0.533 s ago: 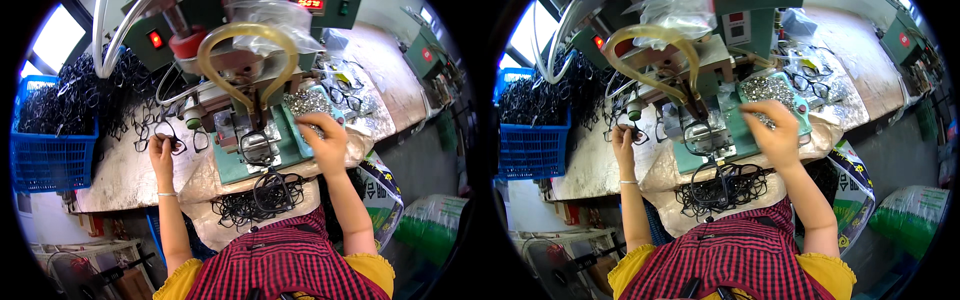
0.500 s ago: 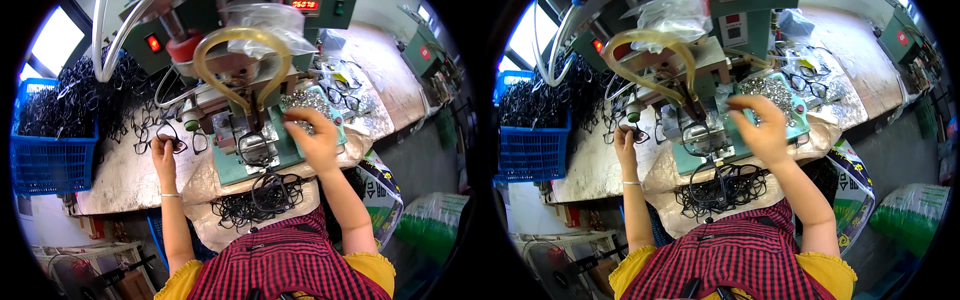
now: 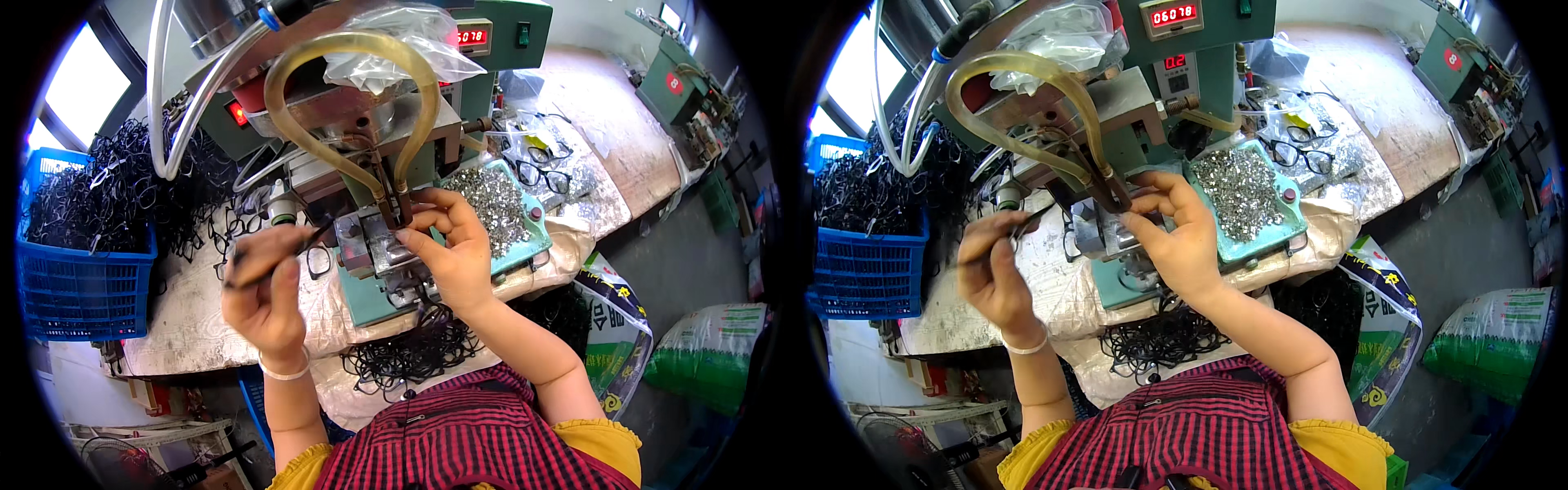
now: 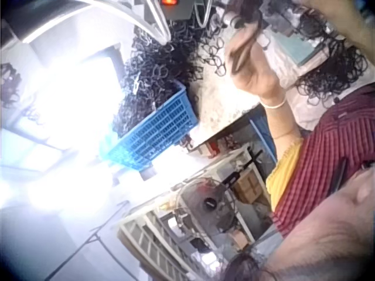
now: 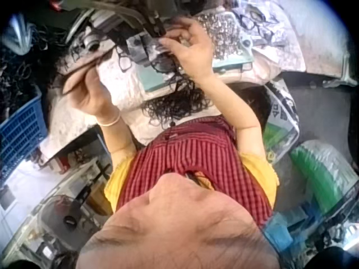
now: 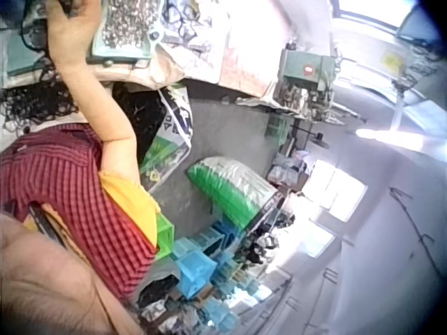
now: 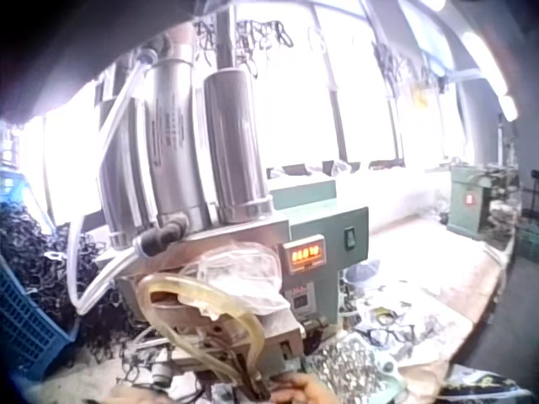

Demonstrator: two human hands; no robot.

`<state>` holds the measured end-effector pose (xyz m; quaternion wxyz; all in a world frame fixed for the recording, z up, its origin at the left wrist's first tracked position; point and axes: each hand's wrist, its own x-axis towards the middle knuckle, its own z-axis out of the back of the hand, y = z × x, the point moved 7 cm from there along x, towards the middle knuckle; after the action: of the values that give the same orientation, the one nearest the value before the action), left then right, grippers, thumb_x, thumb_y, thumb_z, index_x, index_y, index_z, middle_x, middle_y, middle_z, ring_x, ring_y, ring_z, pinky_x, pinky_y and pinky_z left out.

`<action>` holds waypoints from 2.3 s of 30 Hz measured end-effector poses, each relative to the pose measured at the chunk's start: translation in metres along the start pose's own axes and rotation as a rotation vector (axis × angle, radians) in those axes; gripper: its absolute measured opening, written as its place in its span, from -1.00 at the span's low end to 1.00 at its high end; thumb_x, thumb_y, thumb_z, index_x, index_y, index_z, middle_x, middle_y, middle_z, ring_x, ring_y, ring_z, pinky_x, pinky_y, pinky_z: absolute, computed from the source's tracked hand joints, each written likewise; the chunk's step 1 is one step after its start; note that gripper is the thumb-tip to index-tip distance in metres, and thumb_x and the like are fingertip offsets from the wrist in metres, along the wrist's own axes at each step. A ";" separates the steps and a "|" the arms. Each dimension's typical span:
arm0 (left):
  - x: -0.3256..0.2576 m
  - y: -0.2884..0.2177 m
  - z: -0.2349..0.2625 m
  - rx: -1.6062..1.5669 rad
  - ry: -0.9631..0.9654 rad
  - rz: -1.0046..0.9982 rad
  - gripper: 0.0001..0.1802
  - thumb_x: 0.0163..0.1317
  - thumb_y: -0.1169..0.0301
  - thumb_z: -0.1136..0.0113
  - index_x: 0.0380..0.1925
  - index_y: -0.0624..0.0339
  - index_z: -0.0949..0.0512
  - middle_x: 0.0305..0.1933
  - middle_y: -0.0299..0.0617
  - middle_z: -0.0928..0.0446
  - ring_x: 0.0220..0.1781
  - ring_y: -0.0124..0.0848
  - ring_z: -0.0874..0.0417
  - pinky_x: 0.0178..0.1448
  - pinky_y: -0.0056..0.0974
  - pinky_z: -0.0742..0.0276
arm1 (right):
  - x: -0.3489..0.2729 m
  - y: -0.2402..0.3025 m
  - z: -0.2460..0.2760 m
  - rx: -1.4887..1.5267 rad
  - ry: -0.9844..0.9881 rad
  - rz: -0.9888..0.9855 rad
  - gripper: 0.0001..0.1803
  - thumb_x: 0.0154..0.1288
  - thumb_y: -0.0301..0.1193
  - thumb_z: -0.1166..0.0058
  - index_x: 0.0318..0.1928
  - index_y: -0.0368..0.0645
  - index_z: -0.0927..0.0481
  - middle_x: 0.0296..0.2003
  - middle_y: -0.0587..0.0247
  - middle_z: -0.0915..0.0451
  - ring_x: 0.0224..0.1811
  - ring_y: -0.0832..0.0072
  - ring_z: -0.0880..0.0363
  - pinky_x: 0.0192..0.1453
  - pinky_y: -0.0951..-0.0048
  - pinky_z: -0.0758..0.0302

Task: The person repeatedly picks up black eyeglass frames, places them into a green machine, and presses a lever to attach small metal components. The person then removes the frames and places them on the table, repeating the process with multiple frames.

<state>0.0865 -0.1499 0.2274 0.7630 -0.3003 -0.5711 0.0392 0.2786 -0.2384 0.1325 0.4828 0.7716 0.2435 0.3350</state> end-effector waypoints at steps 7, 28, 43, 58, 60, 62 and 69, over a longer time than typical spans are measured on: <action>-0.025 -0.013 -0.023 0.091 0.234 0.018 -0.84 0.10 0.59 -0.31 -0.28 0.24 -0.69 -0.21 -0.08 -0.74 -0.19 -0.21 -0.77 -0.02 -0.13 -0.62 | -0.015 0.032 -0.001 -0.177 0.188 -0.022 -0.50 0.24 -0.56 -0.15 0.22 -0.26 -0.46 0.03 0.05 -0.66 0.19 0.34 -0.58 0.33 0.34 -0.37; -0.088 -0.017 -0.052 0.267 0.344 -0.052 -0.61 -0.02 0.39 -0.46 -0.10 0.06 -0.69 0.08 -0.15 -0.67 0.15 -0.14 -0.65 0.38 0.05 -0.43 | 0.026 -0.025 0.094 -1.228 0.116 0.623 -0.85 0.27 -0.54 -0.15 -0.16 -0.21 -0.68 0.00 0.17 -0.70 0.14 0.21 -0.63 0.16 0.27 -0.55; -0.180 0.288 0.250 0.840 0.299 0.893 -0.61 -0.02 0.48 -0.22 -0.11 0.04 -0.64 0.17 0.08 -0.55 0.20 0.04 -0.51 0.33 -0.07 -0.36 | 0.030 -0.048 0.120 -0.299 -0.392 0.050 -0.81 0.36 -0.48 -0.23 -0.07 -0.30 -0.71 -0.24 0.32 -0.71 -0.20 0.59 -0.63 0.02 0.58 -0.52; -0.116 0.136 0.087 0.163 -0.262 0.526 -0.82 0.52 0.44 -0.05 -0.07 0.33 -0.56 -0.20 -0.29 -0.58 -0.22 -0.59 -0.55 -0.11 -0.44 -0.49 | -0.014 0.031 0.074 -0.607 -0.010 0.210 -0.85 0.19 -0.63 -0.23 -0.20 -0.33 -0.68 -0.23 0.23 -0.70 -0.14 0.51 -0.63 0.03 0.51 -0.50; -0.111 0.138 0.077 0.138 -0.248 0.561 -0.80 0.51 0.44 -0.06 -0.05 0.35 -0.58 -0.18 -0.29 -0.59 -0.22 -0.59 -0.54 -0.12 -0.45 -0.48 | 0.009 0.026 0.038 -0.535 0.052 0.220 -0.80 0.17 -0.63 -0.24 -0.15 -0.34 -0.65 -0.23 0.21 -0.71 -0.16 0.50 -0.65 0.02 0.49 -0.52; -0.120 0.141 0.069 0.134 -0.286 0.557 -0.79 0.51 0.44 -0.07 -0.05 0.37 -0.59 -0.16 -0.27 -0.61 -0.21 -0.58 -0.54 -0.11 -0.46 -0.48 | 0.017 0.006 0.023 -0.435 0.043 0.176 -0.71 0.16 -0.62 -0.24 -0.07 -0.34 -0.60 -0.24 0.21 -0.71 -0.17 0.51 -0.66 0.01 0.48 -0.53; -0.157 0.124 0.062 -0.044 -0.487 0.676 -0.78 0.52 0.43 -0.04 -0.07 0.40 -0.57 -0.21 -0.10 -0.67 -0.24 -0.36 -0.72 -0.09 -0.31 -0.66 | 0.004 -0.009 0.017 -0.163 -0.026 0.057 -0.55 0.20 -0.60 -0.26 0.11 -0.33 -0.47 -0.26 0.25 -0.69 -0.11 0.58 -0.61 0.07 0.54 -0.48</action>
<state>0.0125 -0.0858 0.0423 0.5433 -0.4689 -0.6047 0.3453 0.2937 -0.2412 0.1201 0.5375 0.7406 0.1870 0.3572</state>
